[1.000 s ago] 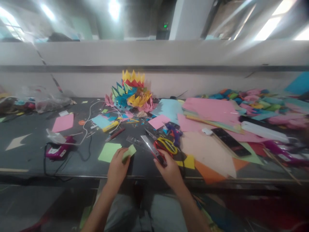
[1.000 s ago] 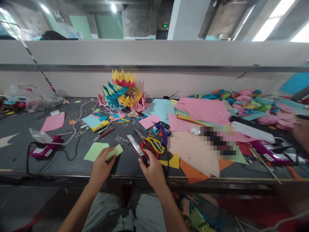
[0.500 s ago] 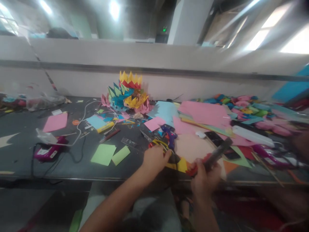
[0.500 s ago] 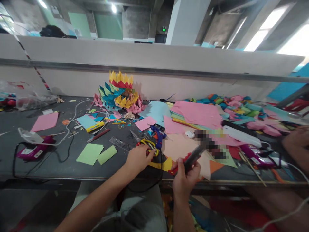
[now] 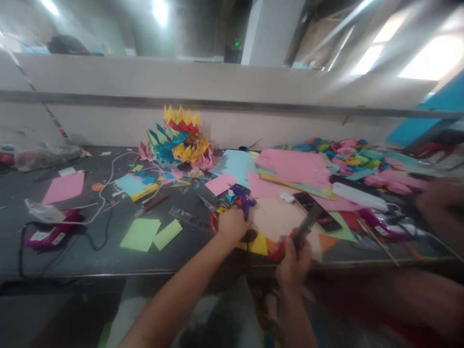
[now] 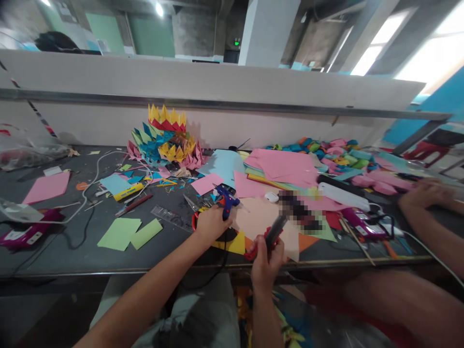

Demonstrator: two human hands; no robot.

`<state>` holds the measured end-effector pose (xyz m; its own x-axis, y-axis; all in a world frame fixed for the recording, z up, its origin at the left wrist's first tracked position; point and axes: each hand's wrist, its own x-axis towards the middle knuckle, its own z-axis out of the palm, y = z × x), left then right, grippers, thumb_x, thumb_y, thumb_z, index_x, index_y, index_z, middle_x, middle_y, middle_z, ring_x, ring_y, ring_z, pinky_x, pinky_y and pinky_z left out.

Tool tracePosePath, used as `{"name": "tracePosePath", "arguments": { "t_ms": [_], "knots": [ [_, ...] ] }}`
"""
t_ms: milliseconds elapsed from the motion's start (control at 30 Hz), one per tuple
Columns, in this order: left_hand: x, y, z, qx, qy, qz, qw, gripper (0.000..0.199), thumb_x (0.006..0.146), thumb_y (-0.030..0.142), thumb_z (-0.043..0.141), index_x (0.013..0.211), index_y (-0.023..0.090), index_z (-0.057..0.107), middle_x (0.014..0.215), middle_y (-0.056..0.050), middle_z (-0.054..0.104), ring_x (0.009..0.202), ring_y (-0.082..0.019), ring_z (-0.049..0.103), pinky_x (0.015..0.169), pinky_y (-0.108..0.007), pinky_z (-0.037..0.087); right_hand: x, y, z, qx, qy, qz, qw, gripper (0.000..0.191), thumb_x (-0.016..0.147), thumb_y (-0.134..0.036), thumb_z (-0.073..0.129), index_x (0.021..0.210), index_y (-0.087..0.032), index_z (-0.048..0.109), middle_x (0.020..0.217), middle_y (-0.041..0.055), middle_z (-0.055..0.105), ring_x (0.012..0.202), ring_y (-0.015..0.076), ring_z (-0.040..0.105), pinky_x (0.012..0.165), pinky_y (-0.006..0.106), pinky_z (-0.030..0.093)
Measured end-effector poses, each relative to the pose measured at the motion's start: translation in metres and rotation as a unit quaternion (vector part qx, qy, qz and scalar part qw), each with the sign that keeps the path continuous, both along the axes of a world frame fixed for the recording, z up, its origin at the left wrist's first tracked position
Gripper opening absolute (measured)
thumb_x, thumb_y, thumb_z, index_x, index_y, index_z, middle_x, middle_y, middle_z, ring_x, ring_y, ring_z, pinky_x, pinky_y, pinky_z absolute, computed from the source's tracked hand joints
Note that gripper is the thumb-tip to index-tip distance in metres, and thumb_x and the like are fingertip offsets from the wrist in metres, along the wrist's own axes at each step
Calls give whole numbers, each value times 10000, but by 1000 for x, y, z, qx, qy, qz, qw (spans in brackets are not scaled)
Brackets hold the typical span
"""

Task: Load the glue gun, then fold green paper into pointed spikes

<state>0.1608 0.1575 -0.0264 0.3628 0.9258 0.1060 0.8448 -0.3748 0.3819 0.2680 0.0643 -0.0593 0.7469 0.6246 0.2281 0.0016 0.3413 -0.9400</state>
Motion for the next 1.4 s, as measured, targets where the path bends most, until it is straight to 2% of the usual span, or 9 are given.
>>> {"name": "tracePosePath", "arguments": {
  "t_ms": [133,233,333,400,567,733,900,1133,1400],
  "knots": [
    [-27,-12,16,29,-19,-10,999,314,857,382,428,918,140,618,939,-87,639,794,-227,642,669,-311,489,7,-7,18,27,16,27,999,335,796,-515,482,939,-213,501,631,-54,491,441,85,448,383,195,355],
    [-62,-26,27,16,-55,-19,998,259,860,361,443,941,166,593,939,-66,629,773,-200,628,678,-290,477,20,-13,29,14,-51,30,998,334,809,-497,501,963,-201,522,670,-34,497,493,91,460,422,205,374],
    [-106,-42,27,19,-109,-31,993,221,858,306,446,995,168,551,937,-66,611,797,-196,605,711,-296,469,33,-16,33,-17,-165,64,984,295,846,-463,479,984,-206,526,726,-8,507,594,121,510,550,263,451],
    [-133,-54,22,24,-131,-29,991,207,856,282,437,1003,165,525,955,-79,596,824,-204,594,715,-307,467,37,-14,35,-50,-282,95,953,290,865,-422,468,1067,-224,529,795,19,531,700,154,540,665,318,475],
    [-176,-77,-4,-7,-145,-9,989,203,844,276,439,1009,167,487,897,-73,600,777,-208,596,679,-324,473,21,2,37,-71,-536,201,817,369,888,-300,442,1255,-278,481,983,65,552,891,195,553,752,320,477],
    [-189,-84,-30,-30,-166,29,985,216,855,355,472,967,176,520,867,-59,634,755,-192,616,659,-295,483,-1,21,22,-56,-623,276,730,406,916,-251,380,1319,-283,420,958,63,577,861,178,578,703,283,491],
    [-192,-83,-38,-12,-179,20,984,228,847,380,507,967,189,542,892,-44,649,790,-174,628,688,-265,485,-6,28,7,-12,-690,286,665,373,921,-273,364,1274,-255,484,903,65,621,768,168,593,622,276,483],
    [-192,-85,-42,3,-161,5,987,269,850,424,493,970,193,560,884,-38,657,782,-169,627,677,-258,479,-9,25,12,27,-721,257,643,299,895,-253,402,1094,-219,622,817,53,636,716,147,590,601,255,468],
    [-194,-85,-40,-8,-159,-6,987,285,849,447,490,950,194,571,859,-27,659,745,-157,621,653,-238,466,-9,25,6,24,-737,226,636,292,873,-257,428,1061,-230,650,780,42,639,688,142,580,582,254,442]
  ]
}}
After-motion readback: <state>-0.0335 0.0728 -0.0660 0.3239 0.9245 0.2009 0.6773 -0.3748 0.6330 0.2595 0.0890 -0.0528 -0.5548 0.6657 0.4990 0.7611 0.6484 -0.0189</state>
